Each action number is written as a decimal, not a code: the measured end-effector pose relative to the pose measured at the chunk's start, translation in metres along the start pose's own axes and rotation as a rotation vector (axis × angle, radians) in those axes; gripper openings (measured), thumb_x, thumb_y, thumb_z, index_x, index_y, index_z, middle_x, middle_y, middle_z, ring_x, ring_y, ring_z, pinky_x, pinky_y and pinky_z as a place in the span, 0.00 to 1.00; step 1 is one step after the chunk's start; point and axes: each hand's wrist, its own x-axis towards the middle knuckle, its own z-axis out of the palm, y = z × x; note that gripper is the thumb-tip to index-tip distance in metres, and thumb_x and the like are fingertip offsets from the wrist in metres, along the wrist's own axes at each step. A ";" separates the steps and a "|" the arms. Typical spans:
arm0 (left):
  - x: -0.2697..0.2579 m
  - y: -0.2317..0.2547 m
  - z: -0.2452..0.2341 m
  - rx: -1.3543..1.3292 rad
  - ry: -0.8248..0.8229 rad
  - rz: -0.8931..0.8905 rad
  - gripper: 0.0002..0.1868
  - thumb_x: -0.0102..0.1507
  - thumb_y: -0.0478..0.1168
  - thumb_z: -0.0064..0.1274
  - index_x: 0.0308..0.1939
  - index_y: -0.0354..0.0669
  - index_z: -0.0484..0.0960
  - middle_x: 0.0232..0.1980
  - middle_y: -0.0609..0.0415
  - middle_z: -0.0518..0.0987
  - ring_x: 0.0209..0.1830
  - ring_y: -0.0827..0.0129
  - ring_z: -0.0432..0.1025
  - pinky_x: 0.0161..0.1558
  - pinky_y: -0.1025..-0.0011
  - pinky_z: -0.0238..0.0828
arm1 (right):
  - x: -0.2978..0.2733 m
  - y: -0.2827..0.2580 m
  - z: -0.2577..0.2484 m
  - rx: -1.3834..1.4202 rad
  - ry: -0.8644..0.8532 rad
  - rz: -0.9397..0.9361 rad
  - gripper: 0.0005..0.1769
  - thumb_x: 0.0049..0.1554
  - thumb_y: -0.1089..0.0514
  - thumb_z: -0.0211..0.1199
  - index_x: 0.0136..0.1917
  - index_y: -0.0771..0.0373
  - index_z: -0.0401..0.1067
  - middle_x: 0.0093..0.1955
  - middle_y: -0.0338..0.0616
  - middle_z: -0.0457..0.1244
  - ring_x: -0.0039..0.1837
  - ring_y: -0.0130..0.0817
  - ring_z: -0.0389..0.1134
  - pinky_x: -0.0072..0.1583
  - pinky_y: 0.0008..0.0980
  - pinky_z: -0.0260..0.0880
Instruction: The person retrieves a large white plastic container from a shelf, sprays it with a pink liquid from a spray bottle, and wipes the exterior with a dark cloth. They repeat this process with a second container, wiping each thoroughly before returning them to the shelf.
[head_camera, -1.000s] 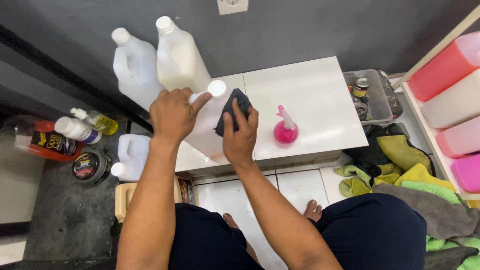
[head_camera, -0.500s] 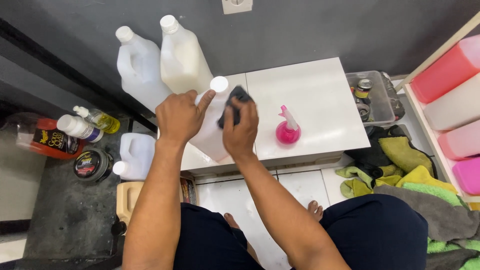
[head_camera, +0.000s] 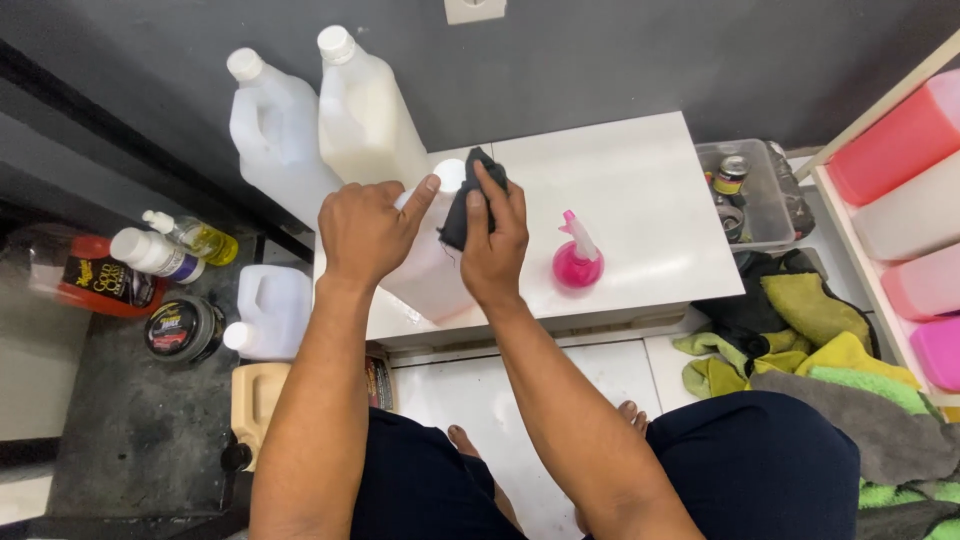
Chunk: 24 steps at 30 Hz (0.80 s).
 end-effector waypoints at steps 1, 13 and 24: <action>0.001 -0.001 -0.001 -0.018 -0.002 0.001 0.39 0.69 0.71 0.38 0.19 0.47 0.80 0.14 0.46 0.72 0.23 0.51 0.72 0.32 0.59 0.67 | 0.003 0.000 0.002 -0.024 -0.019 0.000 0.17 0.68 0.55 0.49 0.68 0.54 0.69 0.57 0.45 0.63 0.62 0.38 0.65 0.64 0.38 0.63; -0.002 0.004 -0.001 -0.045 -0.019 -0.041 0.36 0.68 0.68 0.42 0.20 0.46 0.82 0.15 0.43 0.72 0.24 0.48 0.72 0.33 0.58 0.66 | -0.008 0.017 -0.003 -0.205 0.048 -0.056 0.14 0.66 0.53 0.54 0.62 0.54 0.73 0.54 0.38 0.63 0.58 0.40 0.67 0.61 0.38 0.63; -0.004 0.004 0.001 -0.042 -0.025 -0.069 0.37 0.69 0.68 0.42 0.22 0.43 0.82 0.16 0.42 0.71 0.24 0.47 0.72 0.31 0.57 0.67 | -0.028 -0.001 0.001 -0.183 0.026 -0.143 0.07 0.60 0.55 0.63 0.53 0.51 0.77 0.47 0.31 0.63 0.53 0.34 0.67 0.56 0.32 0.63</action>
